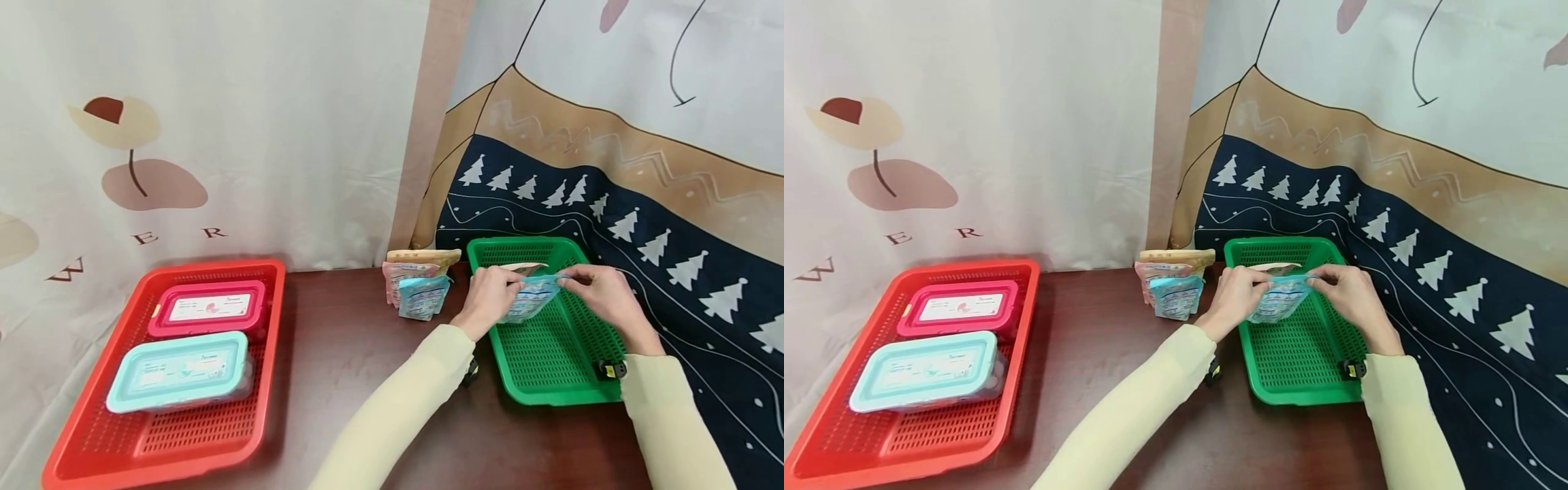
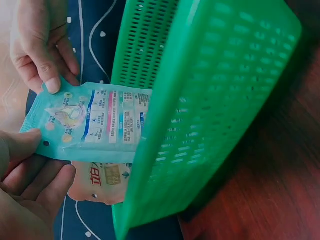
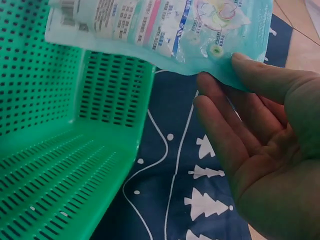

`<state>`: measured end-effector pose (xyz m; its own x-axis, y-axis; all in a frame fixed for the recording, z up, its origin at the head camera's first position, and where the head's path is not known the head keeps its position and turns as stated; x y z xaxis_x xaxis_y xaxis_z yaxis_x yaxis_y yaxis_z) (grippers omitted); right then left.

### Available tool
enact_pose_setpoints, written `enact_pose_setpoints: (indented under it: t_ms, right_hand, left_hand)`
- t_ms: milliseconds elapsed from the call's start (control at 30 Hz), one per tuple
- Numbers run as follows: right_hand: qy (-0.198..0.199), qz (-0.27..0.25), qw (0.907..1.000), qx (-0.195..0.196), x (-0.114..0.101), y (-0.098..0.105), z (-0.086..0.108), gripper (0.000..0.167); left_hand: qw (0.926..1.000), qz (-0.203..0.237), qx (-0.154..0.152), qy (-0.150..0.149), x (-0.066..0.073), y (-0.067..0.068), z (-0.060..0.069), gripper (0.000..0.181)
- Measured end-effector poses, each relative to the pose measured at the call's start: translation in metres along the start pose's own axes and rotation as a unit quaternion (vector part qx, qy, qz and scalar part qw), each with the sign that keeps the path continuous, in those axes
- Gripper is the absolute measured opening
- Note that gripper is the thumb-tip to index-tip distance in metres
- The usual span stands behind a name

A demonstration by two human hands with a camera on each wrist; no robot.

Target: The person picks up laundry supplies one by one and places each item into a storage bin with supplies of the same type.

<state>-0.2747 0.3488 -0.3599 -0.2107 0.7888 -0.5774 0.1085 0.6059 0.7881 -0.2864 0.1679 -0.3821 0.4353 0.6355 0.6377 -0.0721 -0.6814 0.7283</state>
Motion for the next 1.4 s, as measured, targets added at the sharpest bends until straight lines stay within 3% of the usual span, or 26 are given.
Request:
enact_pose_setpoints:
  t_ms: [467, 800, 1133, 1400]
  right_hand:
    - [-0.027, 0.003, 0.999, -0.035, 0.009, -0.018, 0.001, 0.017]
    - [-0.037, 0.002, 0.9978, -0.055, 0.009, -0.024, 0.0, 0.021]
    - [-0.055, 0.01, 0.9935, -0.1, 0.006, -0.027, 0.01, 0.033]
    - [-0.043, 0.027, 0.9946, -0.09, -0.004, -0.02, 0.024, 0.048]
  left_hand:
    - [0.9989, -0.033, -0.032, 0.0, -0.013, -0.016, 0.004, 0.022]
    - [0.9979, -0.038, -0.05, 0.011, -0.018, -0.019, 0.006, 0.028]
    - [0.9988, -0.018, -0.045, 0.004, -0.017, -0.017, 0.014, 0.043]
    - [0.9994, -0.019, -0.026, -0.008, -0.015, -0.004, 0.026, 0.052]
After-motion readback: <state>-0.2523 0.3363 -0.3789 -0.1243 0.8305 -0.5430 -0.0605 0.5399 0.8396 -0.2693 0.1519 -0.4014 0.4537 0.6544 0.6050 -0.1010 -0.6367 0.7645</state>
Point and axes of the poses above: each hand's wrist, its own z-axis away from the middle knuckle, its own y-axis out of the back of the hand, x = y × z, the point moved 10 cm from there along -z, towards the middle knuckle, and after that the axes turned 7 degrees about -z, right-handed, at the moved point
